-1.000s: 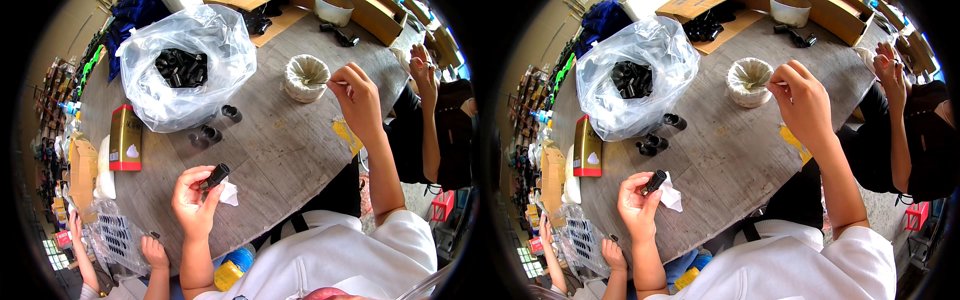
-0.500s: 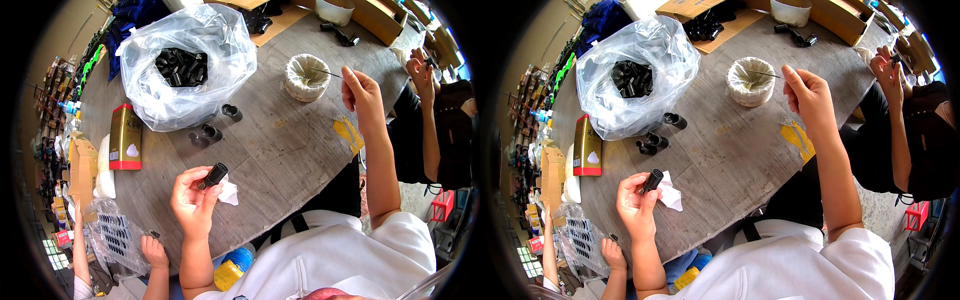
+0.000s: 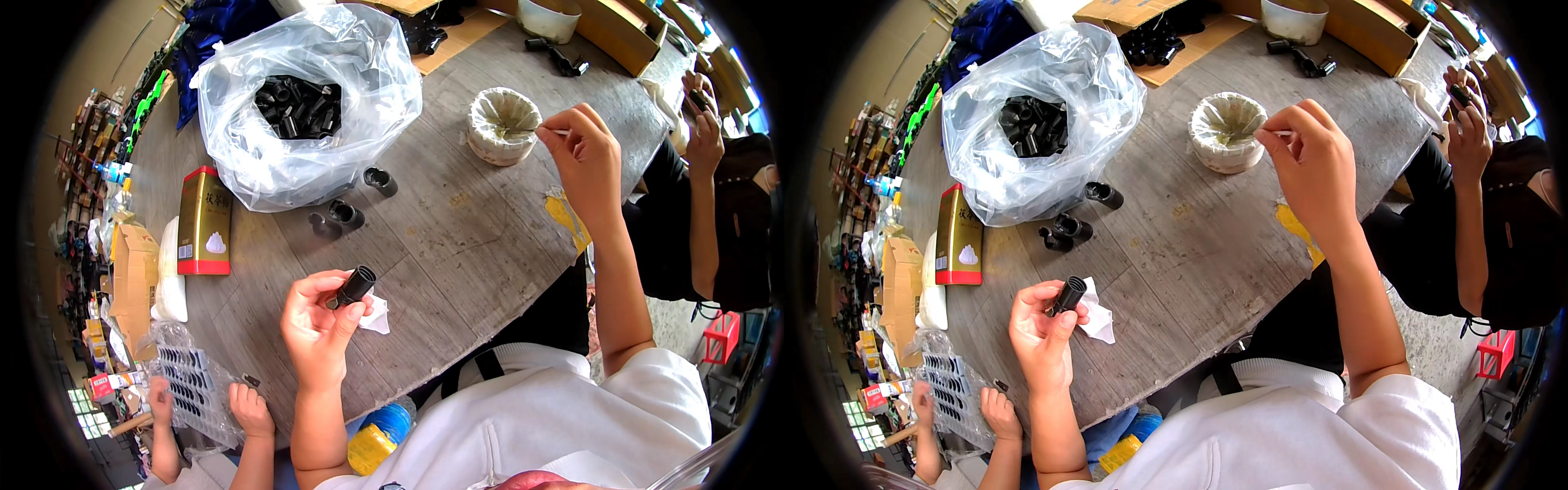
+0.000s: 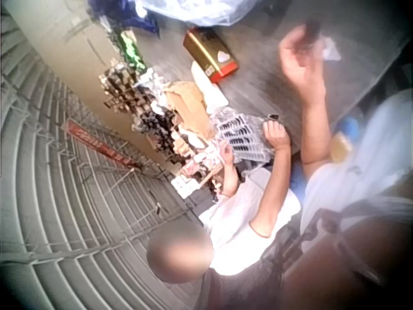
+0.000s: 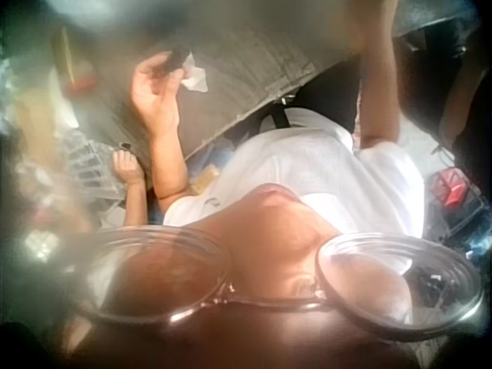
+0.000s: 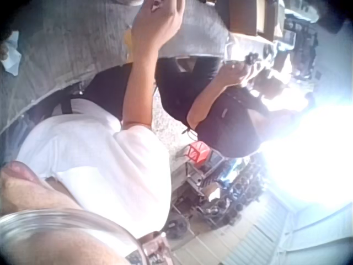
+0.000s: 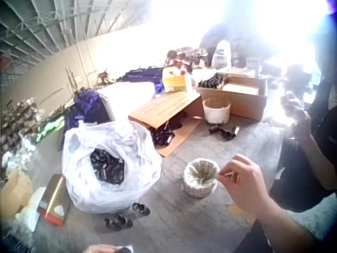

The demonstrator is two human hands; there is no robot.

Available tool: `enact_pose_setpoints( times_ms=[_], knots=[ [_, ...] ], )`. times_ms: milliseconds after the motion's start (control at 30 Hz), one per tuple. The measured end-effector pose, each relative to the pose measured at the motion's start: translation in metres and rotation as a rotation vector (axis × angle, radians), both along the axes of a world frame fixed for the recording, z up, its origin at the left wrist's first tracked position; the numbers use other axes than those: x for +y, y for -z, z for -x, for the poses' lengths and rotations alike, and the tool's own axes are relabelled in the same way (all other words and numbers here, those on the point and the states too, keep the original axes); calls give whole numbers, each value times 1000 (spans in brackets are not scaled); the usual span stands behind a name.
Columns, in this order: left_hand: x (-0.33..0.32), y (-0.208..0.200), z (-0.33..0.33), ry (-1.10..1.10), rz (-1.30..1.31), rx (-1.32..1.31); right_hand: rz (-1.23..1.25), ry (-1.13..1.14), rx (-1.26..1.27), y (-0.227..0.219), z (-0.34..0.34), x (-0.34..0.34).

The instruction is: The person applies a substance to small black cylindrical parts using a thin tool, then wipes them with a tissue. They repeatedly insert a metallic ring into the parts and remove it, handling the components one at a time.

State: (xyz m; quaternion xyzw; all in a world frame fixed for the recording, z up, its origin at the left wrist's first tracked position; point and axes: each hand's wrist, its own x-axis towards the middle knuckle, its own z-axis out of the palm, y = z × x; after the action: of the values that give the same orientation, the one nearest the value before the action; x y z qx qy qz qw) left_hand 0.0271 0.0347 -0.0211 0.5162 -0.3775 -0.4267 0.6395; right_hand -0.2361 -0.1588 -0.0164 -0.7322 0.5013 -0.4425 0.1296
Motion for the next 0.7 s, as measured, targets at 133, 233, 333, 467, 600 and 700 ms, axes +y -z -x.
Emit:
enact_pose_setpoints(
  times_ms=[133,233,333,467,600,700],
  knots=[
    [0,0,0,10,3,4,9,27,68,-2,-3,3],
    [0,1,0,21,7,-10,38,36,76,-2,-3,4],
    [0,2,0,28,13,-17,46,23,85,0,-2,1],
    [0,1,0,33,12,-19,16,41,92,-2,-1,1],
    [0,2,-1,28,7,-30,-6,62,3,-3,1,0],
    [-1,2,1,27,5,-26,34,52,-36,-5,3,2]
  ],
)
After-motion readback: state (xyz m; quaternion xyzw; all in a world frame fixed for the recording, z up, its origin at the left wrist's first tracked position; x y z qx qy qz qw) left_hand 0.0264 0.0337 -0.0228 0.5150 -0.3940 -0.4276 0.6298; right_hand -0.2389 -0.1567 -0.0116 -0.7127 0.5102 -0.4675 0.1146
